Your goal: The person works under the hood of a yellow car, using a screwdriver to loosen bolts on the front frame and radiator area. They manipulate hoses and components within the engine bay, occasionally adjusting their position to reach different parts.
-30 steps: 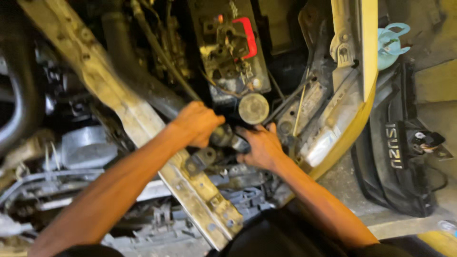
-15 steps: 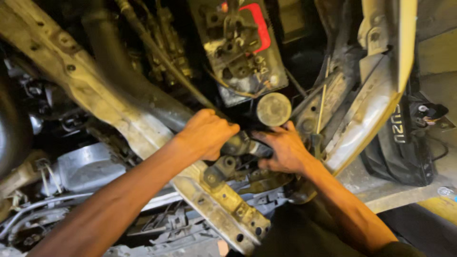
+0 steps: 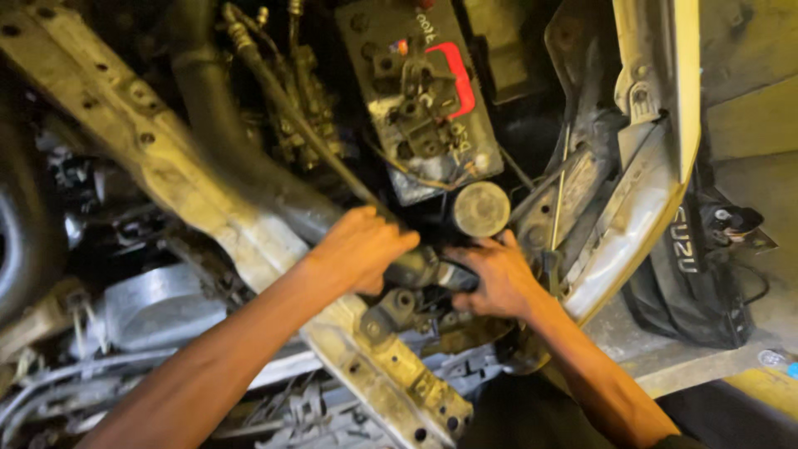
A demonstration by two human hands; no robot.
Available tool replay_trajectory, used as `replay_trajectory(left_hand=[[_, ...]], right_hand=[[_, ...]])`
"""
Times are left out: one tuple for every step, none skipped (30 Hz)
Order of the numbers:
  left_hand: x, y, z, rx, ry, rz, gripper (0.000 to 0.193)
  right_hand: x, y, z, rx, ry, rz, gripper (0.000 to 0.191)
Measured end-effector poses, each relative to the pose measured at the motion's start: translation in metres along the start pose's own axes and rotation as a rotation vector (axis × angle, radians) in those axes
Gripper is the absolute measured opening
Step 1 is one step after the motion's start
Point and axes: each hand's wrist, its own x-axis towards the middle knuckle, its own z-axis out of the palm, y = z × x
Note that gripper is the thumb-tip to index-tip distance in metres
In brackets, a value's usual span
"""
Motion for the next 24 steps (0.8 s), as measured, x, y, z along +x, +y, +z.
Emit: replay_trajectory(left_hand=[[0.0,0.0,0.0,0.018,0.037,-0.002,0.055],[-0.001,0.0,0.0,0.032,0.079,-0.017,0.053],[-0.003,0.0,0.0,0.061,0.116,-0.03,0.051],[-0.007,0.002,-0.001,0.014,0.2,-0.039,0.055],[-0.012,0.006,-0.001,-0.038,0.298,-0.057,0.058],[-0.019,0.01,-0.003,-0.072,0.395,-0.084,0.062],[-0.031,0.018,-0.003,-0.074,0.577,-0.15,0.063],[-0.042,0.029,-0.001,-0.08,0.762,-0.211,0.064],[-0.052,0.042,0.001,-0.075,0.944,-0.272,0.064],[-0.06,0.054,0.004,-0.226,1.043,-0.433,0.055],[-0.063,0.071,0.01,-0.391,1.144,-0.601,0.046],[-0.064,0.087,0.018,-0.566,1.236,-0.776,0.037],[-0.06,0.097,0.026,-0.718,1.323,-0.84,0.041],[-0.051,0.103,0.035,-0.872,1.417,-0.891,0.046],[-0.041,0.103,0.045,-1.032,1.511,-0.934,0.051],[-0.03,0.097,0.054,-1.119,1.568,-1.014,0.055],[-0.019,0.086,0.063,-1.215,1.618,-1.093,0.06],[-0.008,0.072,0.071,-1.339,1.598,-1.117,0.061],[0.001,0.058,0.078,-1.46,1.571,-1.139,0.063],[0.009,0.046,0.084,-1.537,1.553,-1.064,0.063],[0.016,0.033,0.088,-1.606,1.541,-0.986,0.064],[0.022,0.023,0.089,-1.758,1.526,-0.993,0.065],[0.027,0.015,0.09,-1.914,1.496,-0.994,0.066],[0.031,0.009,0.089,-2.07,1.456,-0.981,0.067]], right_hand=[[0.0,-0.004,0.002,0.005,0.013,0.018,0.082],[-0.002,-0.008,0.003,0.007,-0.023,0.085,0.08],[-0.002,-0.012,0.003,0.012,-0.045,0.154,0.077],[-0.004,-0.018,0.002,0.009,-0.071,0.233,0.074],[-0.006,-0.023,-0.001,-0.044,-0.02,0.196,0.075],[-0.005,-0.029,-0.005,-0.088,0.046,0.148,0.077],[-0.005,-0.035,-0.012,-0.131,0.112,0.105,0.081],[-0.005,-0.04,-0.022,-0.127,0.081,0.103,0.064],[-0.002,-0.046,-0.032,-0.117,0.056,0.099,0.048],[0.005,-0.052,-0.041,-0.103,0.036,0.091,0.033],[0.014,-0.057,-0.05,0.134,0.135,0.066,0.033],[0.024,-0.061,-0.055,0.378,0.215,0.044,0.035],[0.041,-0.064,-0.056,0.381,0.159,0.1,0.04],[0.058,-0.065,-0.056,0.375,0.109,0.154,0.047],[0.075,-0.066,-0.048,0.324,0.068,0.076,0.05],[0.091,-0.066,-0.038,0.272,0.029,0.001,0.053],[0.1,-0.064,-0.026,0.247,-0.025,-0.022,0.069],[0.109,-0.062,-0.013,0.222,-0.075,-0.045,0.086],[0.115,-0.059,-0.001,0.2,-0.124,-0.066,0.105],[0.119,-0.056,0.008,0.148,-0.128,-0.035,0.113],[0.124,-0.054,0.016,0.094,-0.129,-0.011,0.121],[0.127,-0.053,0.02,0.041,-0.129,0.012,0.13],[0.13,-0.052,0.022,0.048,-0.139,0.024,0.121],[0.132,-0.052,0.022,0.052,-0.141,0.04,0.113]])
